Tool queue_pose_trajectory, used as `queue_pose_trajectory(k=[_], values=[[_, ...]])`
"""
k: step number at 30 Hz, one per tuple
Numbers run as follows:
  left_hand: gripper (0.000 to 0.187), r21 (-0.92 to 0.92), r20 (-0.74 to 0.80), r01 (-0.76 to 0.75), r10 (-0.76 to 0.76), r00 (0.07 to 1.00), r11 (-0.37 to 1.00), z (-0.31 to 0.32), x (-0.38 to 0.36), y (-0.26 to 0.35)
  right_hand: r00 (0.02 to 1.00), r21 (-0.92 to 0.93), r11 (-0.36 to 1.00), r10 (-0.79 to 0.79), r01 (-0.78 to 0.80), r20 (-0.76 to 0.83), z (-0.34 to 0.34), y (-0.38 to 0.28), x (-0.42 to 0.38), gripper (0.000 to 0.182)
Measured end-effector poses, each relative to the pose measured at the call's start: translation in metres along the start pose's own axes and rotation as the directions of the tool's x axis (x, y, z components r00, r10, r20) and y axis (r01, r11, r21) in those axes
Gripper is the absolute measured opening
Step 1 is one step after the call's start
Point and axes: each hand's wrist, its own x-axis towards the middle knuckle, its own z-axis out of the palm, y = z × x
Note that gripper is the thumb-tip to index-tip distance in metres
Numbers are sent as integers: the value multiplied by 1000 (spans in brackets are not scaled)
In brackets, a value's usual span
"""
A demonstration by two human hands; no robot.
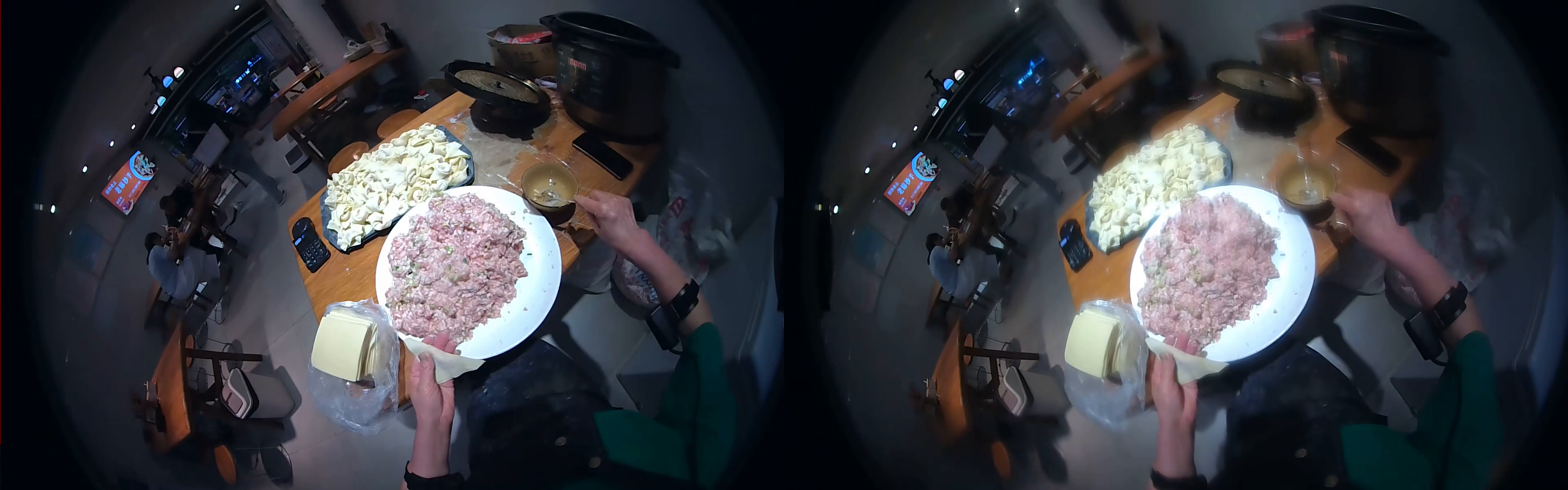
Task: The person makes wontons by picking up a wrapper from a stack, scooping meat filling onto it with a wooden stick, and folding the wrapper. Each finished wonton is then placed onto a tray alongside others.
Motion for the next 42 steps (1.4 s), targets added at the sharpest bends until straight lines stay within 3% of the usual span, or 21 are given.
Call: queue_pose_trajectory(k=[5,8,10,11,15,17,19,22,24,25,27,29,31,33,34,36,37,38,39,40,42], values=[[34,122,92,-32,21,996,992,1,2,-11,977,-123,991,-24,51,212,29,34,23,11],[35,314,166,-64,12,986,947,3,4,-9,989,231,962,146,-146,17,9,-6,30,12],[37,342,173,-73,14,985,937,8,3,-8,900,658,617,246,-432,360,-2,-47,20,16],[38,368,208,-77,-2,978,927,11,3,-9,846,730,436,186,-527,499,-10,-75,9,17],[37,479,236,-162,51,971,863,6,7,-19,815,803,336,-146,-492,561,-16,-148,-21,18],[39,469,225,-141,36,974,872,7,7,-18,710,700,299,-94,-648,698,4,-152,-25,17],[41,448,209,-137,45,977,884,6,7,-16,719,706,230,-40,-669,694,1,-154,-26,17],[44,241,193,-79,32,981,967,5,-1,-15,746,739,148,-7,-657,666,-1,-175,-43,23],[43,-235,50,5,7,999,972,21,-5,-9,781,782,66,-45,-620,623,-1,-198,-51,34],[43,-239,54,10,3,999,971,20,-5,-11,780,780,-17,-50,-626,624,0,-211,-54,39],[42,-347,73,58,-35,997,936,16,-2,-19,791,787,89,12,-610,612,8,-224,-61,34],[40,-383,104,61,-22,994,922,8,-1,-27,818,829,-30,144,-559,557,23,-232,-69,32],[38,-423,130,57,-2,992,904,0,3,-33,864,865,84,154,-495,479,19,-233,-63,28],[27,-356,331,0,126,935,934,-6,8,-36,828,850,-214,206,-482,521,14,-239,-52,28],[27,-358,331,-1,128,935,934,-7,7,-36,829,850,-212,205,-482,521,18,-233,-49,28],[13,259,216,-285,233,948,923,-7,6,-36,1000,967,254,-21,5,0,30,-219,-41,34],[13,257,219,-283,230,948,924,-3,3,-31,1000,966,258,-19,4,1,24,-214,-34,34],[11,558,345,-490,350,871,670,1,0,-22,986,909,397,-152,127,-72,15,-209,-27,39],[9,732,502,-620,393,771,281,3,-1,-15,950,821,509,-290,259,-119,8,-205,-22,43],[21,691,643,-719,393,658,74,2,3,-12,941,786,552,-320,277,-108,7,-202,-20,34],[25,688,688,-726,331,645,-15,10,1,-6,927,763,576,-367,295,-81,11,-193,-14,26]])
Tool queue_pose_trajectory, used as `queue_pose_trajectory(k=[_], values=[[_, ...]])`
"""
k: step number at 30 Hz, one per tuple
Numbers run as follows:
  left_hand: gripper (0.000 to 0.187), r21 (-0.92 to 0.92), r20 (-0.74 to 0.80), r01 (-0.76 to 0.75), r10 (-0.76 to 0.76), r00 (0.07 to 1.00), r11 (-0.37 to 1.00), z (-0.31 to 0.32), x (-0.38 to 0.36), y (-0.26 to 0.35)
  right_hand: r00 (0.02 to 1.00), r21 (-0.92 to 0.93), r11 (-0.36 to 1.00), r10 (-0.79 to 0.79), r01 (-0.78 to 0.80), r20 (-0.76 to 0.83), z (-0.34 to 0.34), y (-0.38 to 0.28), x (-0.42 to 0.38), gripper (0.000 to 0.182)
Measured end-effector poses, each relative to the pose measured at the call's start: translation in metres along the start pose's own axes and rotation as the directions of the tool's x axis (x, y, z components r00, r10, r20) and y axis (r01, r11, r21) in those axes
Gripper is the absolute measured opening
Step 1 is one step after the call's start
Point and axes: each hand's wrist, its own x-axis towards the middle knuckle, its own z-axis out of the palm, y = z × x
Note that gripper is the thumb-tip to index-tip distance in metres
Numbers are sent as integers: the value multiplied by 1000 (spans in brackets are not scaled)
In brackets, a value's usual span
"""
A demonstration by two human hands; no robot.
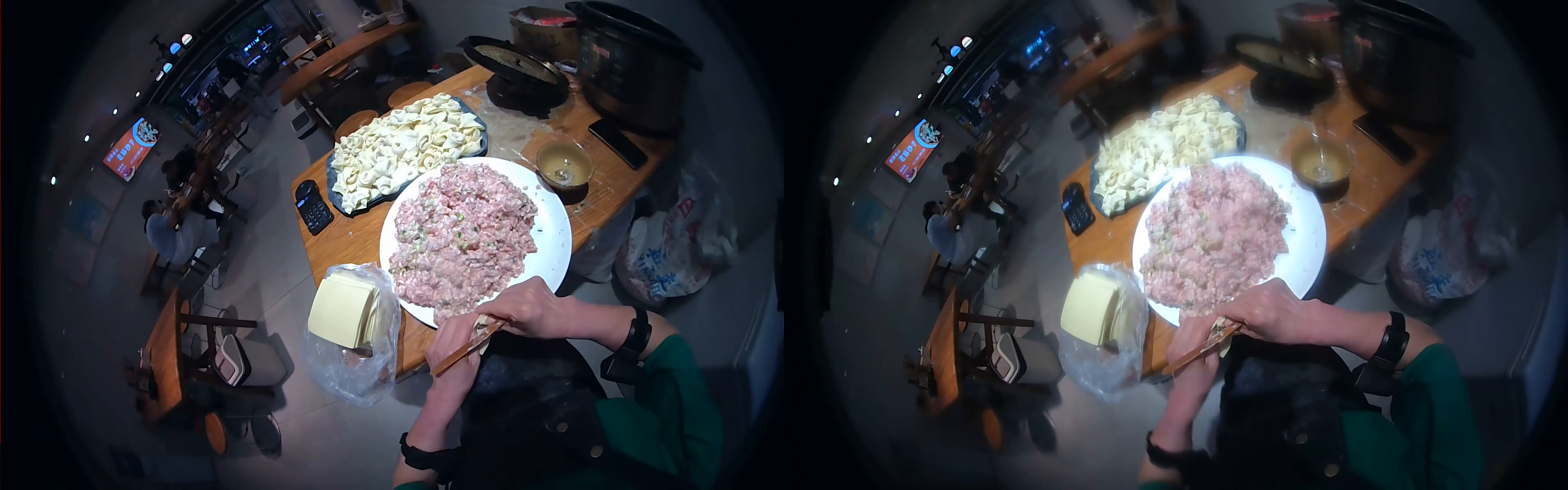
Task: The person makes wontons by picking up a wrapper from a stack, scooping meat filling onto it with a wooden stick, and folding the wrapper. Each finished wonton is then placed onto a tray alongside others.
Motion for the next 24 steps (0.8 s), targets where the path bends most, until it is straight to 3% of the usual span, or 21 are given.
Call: queue_pose_trajectory(k=[3,5,8,9,10,11,13,15,16,18,21,23,24], values=[[33,109,64,-64,58,996,992,-3,8,4,997,-56,998,5,-1,75,-6,7,7,11],[37,135,65,-100,92,994,986,-9,13,7,977,22,986,164,-168,134,-14,12,16,10],[42,219,-25,-123,131,991,968,-21,26,13,960,110,956,278,-273,-36,-21,39,43,11],[42,223,-24,-139,148,989,965,-28,27,10,697,398,631,716,-666,30,-36,55,83,18],[42,205,-102,-88,111,989,975,-40,23,7,690,408,643,723,-648,-43,-52,64,101,25],[41,183,-178,-36,69,982,982,-52,19,4,621,424,579,782,-697,-47,-60,80,115,34],[38,192,-211,0,41,977,981,-70,15,1,650,326,655,747,-682,-142,-64,111,131,53],[35,194,-242,47,1,970,980,-89,11,-5,575,464,552,811,-693,-105,-59,129,121,53],[32,252,-270,23,47,962,967,-99,10,-9,578,463,554,809,-692,-103,-59,127,115,53],[30,310,-298,16,81,951,950,-118,12,-16,622,638,503,782,-583,-47,-58,116,92,48],[21,499,-212,84,27,977,863,-137,26,-22,639,548,527,769,-649,17,-64,81,51,40],[19,547,-142,118,-47,989,829,-144,27,-35,719,570,584,695,-577,16,-60,61,21,37],[18,563,-114,57,9,993,825,-147,29,-39,719,549,598,695,-584,9,-59,50,7,34]])
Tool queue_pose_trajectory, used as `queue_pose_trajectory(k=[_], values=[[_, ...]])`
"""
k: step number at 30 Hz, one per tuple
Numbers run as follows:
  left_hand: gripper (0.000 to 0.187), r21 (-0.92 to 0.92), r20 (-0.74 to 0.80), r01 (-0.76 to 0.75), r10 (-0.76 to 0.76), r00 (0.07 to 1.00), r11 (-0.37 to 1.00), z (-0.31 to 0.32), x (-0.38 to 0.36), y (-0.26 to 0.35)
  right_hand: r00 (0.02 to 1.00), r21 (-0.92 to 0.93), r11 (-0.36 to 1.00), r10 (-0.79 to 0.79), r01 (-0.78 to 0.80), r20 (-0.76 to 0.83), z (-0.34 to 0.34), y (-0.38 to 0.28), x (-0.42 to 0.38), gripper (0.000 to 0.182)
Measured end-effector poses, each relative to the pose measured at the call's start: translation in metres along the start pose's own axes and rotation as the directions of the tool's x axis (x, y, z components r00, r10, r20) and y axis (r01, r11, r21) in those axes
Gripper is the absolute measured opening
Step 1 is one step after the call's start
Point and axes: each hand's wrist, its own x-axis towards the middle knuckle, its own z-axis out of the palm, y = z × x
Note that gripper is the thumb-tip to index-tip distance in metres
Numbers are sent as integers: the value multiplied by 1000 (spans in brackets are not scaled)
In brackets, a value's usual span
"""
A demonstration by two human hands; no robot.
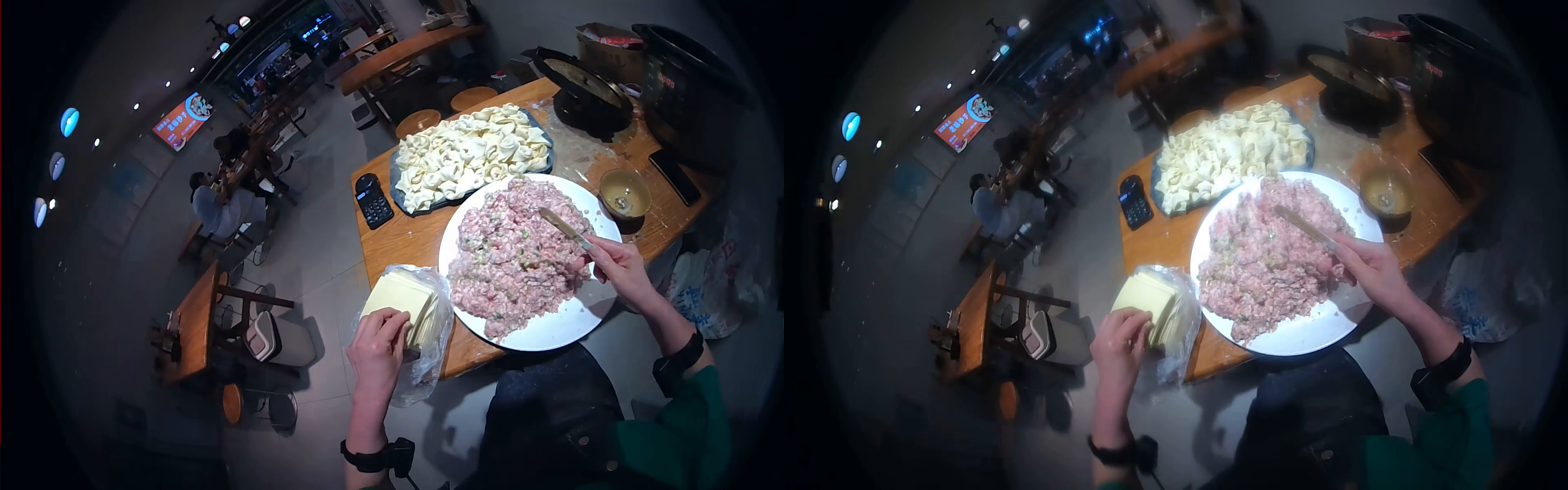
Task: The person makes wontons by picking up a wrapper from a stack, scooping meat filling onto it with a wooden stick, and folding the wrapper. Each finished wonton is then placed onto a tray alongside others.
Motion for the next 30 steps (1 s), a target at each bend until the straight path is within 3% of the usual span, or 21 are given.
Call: queue_pose_trajectory(k=[5,9,16,18,21,23,30], values=[[13,9,48,-59,59,997,998,-6,5,-13,992,-122,987,110,-102,60,-15,23,-52,30],[11,71,108,-165,157,982,984,-5,8,-13,992,-108,988,112,-106,49,-14,21,-67,29],[17,38,185,-177,167,968,983,-10,17,-20,975,-118,978,185,-171,124,-11,13,-81,26],[17,-159,197,-93,124,973,983,-17,17,-20,973,-135,978,180,-161,142,-13,13,-83,26],[16,-171,201,-88,123,972,981,-22,9,-30,987,-173,982,103,-80,124,-15,12,-86,28],[12,-129,174,-133,155,972,983,-18,7,-32,971,-179,967,202,-179,124,-14,5,-86,26],[11,30,167,-281,272,948,959,-18,9,-30,973,-157,975,178,-155,144,-9,9,-85,26]])
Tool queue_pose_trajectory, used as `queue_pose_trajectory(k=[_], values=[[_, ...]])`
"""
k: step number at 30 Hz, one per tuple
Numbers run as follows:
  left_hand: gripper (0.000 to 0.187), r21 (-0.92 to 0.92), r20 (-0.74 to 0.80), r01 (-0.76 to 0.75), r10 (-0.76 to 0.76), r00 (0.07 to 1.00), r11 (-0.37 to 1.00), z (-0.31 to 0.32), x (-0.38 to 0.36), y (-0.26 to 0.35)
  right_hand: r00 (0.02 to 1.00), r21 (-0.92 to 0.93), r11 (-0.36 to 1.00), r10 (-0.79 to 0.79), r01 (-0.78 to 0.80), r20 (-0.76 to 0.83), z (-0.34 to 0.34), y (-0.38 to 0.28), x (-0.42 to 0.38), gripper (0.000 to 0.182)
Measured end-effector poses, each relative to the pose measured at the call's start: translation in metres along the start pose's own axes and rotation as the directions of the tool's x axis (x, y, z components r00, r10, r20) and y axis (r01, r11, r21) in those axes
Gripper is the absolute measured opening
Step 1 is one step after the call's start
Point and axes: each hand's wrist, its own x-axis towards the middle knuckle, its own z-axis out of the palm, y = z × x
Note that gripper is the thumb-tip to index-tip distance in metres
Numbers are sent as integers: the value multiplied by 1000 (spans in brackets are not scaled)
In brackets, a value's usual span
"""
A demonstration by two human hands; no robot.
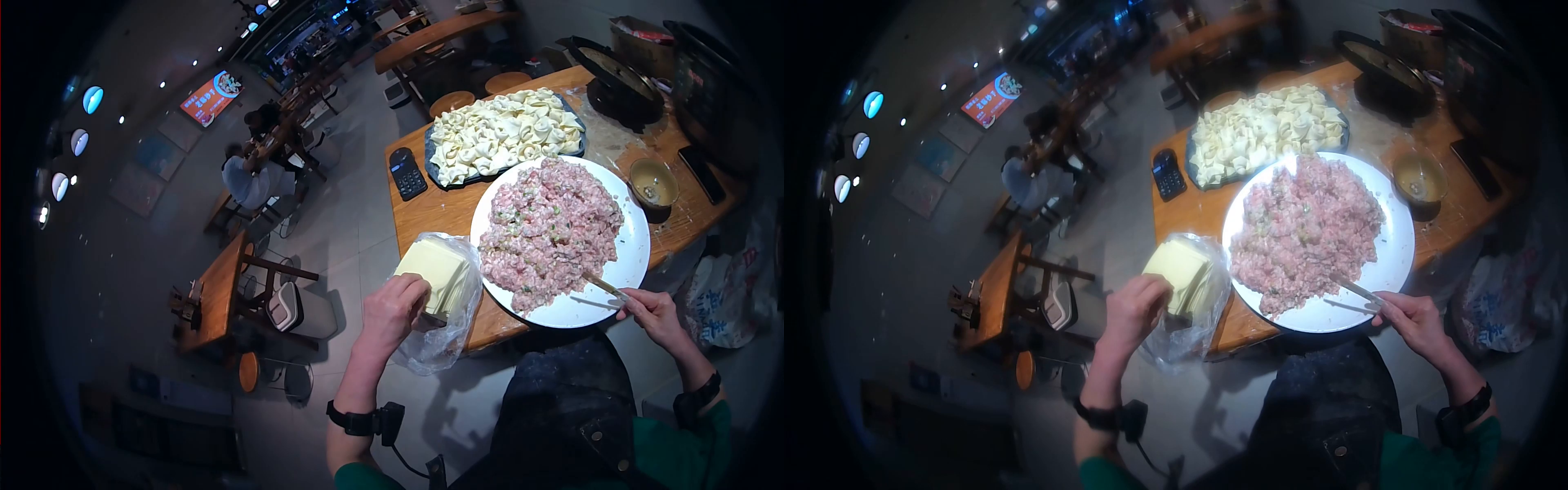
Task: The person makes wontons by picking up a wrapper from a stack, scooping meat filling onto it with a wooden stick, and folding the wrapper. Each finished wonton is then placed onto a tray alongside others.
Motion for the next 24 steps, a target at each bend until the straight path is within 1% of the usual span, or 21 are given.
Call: queue_pose_trajectory(k=[1,3,4,5,6,8,9,10,11,12,13,14,15,16,18,19,20,21,22,23,24], values=[[11,-2,1,-3,3,1000,1000,0,1,-2,1000,-6,1000,-22,22,12,0,0,0,26],[7,-256,121,276,-253,960,926,1,3,-11,999,-13,999,-38,38,18,-1,4,-2,26],[7,-262,124,274,-249,961,925,6,2,-19,991,-45,990,-136,136,17,0,10,-2,26],[6,-502,155,437,-419,895,747,13,2,-30,973,-79,970,-231,232,16,-1,14,-3,26],[9,-692,236,538,-553,799,482,18,3,-39,975,-85,971,-222,222,3,-3,12,-4,26],[19,-879,154,406,-657,738,249,21,4,-50,923,-356,856,-378,375,63,-8,1,-4,28],[24,-978,118,204,-720,684,33,21,10,-45,901,-415,813,-431,408,42,-8,2,-4,31],[34,-986,157,76,-703,694,-146,26,5,-58,871,-496,743,-488,450,59,-11,4,-2,33],[37,-934,220,-44,-669,710,-354,23,3,-57,838,-575,661,-538,483,86,-14,5,-2,35],[40,-819,266,-196,-660,702,-539,13,8,-42,847,-630,628,-523,457,93,-17,1,-4,38],[44,-725,206,-264,-565,799,-637,10,5,-35,854,-678,591,-509,436,105,-18,-2,-4,40],[45,-761,200,-239,-569,798,-603,3,7,-15,833,-710,549,-544,441,97,-20,2,-3,42],[45,-669,215,-240,-493,843,-703,2,2,-1,841,-721,550,-534,423,86,-21,2,-2,42],[46,-570,219,-233,-419,881,-788,4,-6,11,824,-743,513,-560,430,89,-22,2,-1,41],[45,-489,234,-215,-364,902,-846,27,-37,29,803,-765,461,-584,450,120,-23,4,4,43],[43,-616,369,-222,-526,767,-756,35,-46,47,807,-767,463,-579,445,118,-22,8,8,43],[41,-668,422,-145,-532,734,-730,43,-52,63,818,-781,437,-553,446,158,-20,13,12,44],[42,-663,437,-59,-450,779,-747,56,-67,71,827,-794,410,-527,450,197,-18,14,15,46],[44,-627,452,-46,-411,792,-777,63,-71,84,829,-793,412,-524,449,197,-15,13,17,46],[44,-627,455,-44,-411,790,-778,66,-73,94,857,-805,406,-463,433,227,-11,11,19,47],[45,-541,518,-37,-367,772,-840,66,-73,104,880,-817,398,-399,418,256,-10,10,20,48]])
